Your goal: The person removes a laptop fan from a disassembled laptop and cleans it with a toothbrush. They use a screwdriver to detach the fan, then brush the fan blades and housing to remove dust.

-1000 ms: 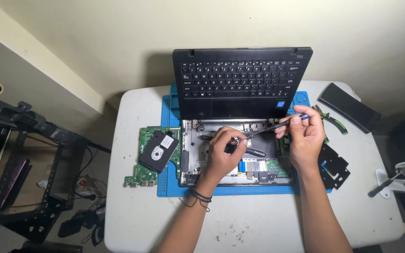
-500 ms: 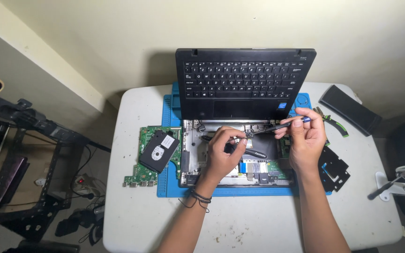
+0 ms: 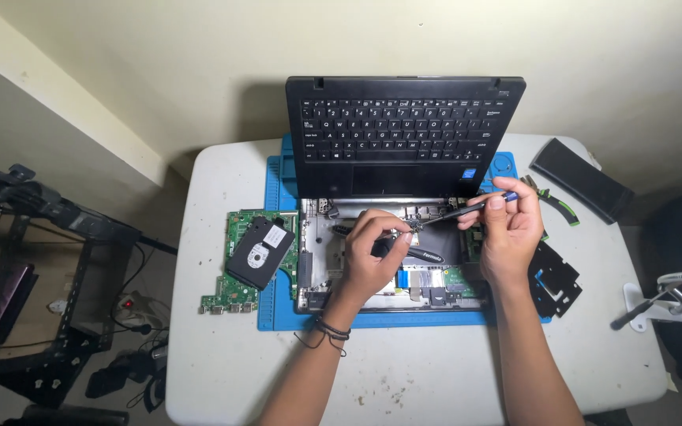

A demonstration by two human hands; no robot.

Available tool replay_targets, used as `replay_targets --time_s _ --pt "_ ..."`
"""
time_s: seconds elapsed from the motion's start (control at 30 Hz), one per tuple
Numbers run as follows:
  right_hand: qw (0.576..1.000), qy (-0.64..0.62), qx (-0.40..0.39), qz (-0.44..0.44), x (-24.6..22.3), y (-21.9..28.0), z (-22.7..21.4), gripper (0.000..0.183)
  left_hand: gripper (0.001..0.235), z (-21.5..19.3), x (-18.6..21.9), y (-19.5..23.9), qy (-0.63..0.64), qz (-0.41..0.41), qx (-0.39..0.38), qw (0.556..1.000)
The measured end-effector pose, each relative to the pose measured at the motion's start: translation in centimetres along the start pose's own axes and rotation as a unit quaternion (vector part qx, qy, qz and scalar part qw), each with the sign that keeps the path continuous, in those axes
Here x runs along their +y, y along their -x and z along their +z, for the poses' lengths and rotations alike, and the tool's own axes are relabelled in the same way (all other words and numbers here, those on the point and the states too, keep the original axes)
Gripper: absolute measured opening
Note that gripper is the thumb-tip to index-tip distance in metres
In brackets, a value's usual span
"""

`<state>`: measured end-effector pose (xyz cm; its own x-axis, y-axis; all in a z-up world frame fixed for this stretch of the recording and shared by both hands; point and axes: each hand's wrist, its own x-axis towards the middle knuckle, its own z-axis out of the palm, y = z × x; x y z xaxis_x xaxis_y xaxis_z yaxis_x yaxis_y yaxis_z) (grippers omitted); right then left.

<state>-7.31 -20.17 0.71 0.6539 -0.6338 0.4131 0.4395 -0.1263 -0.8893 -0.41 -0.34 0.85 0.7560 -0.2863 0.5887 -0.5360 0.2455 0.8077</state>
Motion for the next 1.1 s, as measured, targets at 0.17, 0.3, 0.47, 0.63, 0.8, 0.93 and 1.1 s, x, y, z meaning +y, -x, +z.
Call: replay_targets --time_s 0.17,0.3,0.47,0.63,0.8,0.93,1.1 --pt "1.0 0.019 0.009 -0.014 -0.3 -0.1 0.1 0.028 0.005 -0.2 -0.5 0.3 0.018 -0.018 0.019 1.0" --pt "0.999 0.025 0.03 -0.027 -0.6 -0.4 -0.6 0.028 0.006 -0.8 -0.4 -0.3 0.051 -0.056 0.069 0.995" --pt "0.998 -0.005 0.058 -0.027 -0.7 -0.7 -1.3 0.031 0.011 -0.6 -0.3 0.1 0.059 -0.086 0.084 0.991" --pt "0.997 -0.026 0.077 -0.015 -0.8 -0.7 -1.2 0.031 0.014 -0.5 -0.2 0.1 0.052 -0.109 0.096 0.988" --pt "0.996 -0.022 0.083 -0.011 -1.0 -0.8 -1.1 0.031 0.02 -0.2 -0.8 0.3 0.06 -0.118 0.103 0.986" --pt "0.996 0.003 0.091 0.025 -2.6 -0.4 -0.2 0.028 0.019 -0.4 -0.5 0.5 0.056 -0.117 0.07 0.989" --pt "0.996 0.012 0.088 0.011 -2.6 -0.4 -0.2 0.029 0.018 -0.4 -0.3 0.4 0.049 -0.115 0.066 0.99"
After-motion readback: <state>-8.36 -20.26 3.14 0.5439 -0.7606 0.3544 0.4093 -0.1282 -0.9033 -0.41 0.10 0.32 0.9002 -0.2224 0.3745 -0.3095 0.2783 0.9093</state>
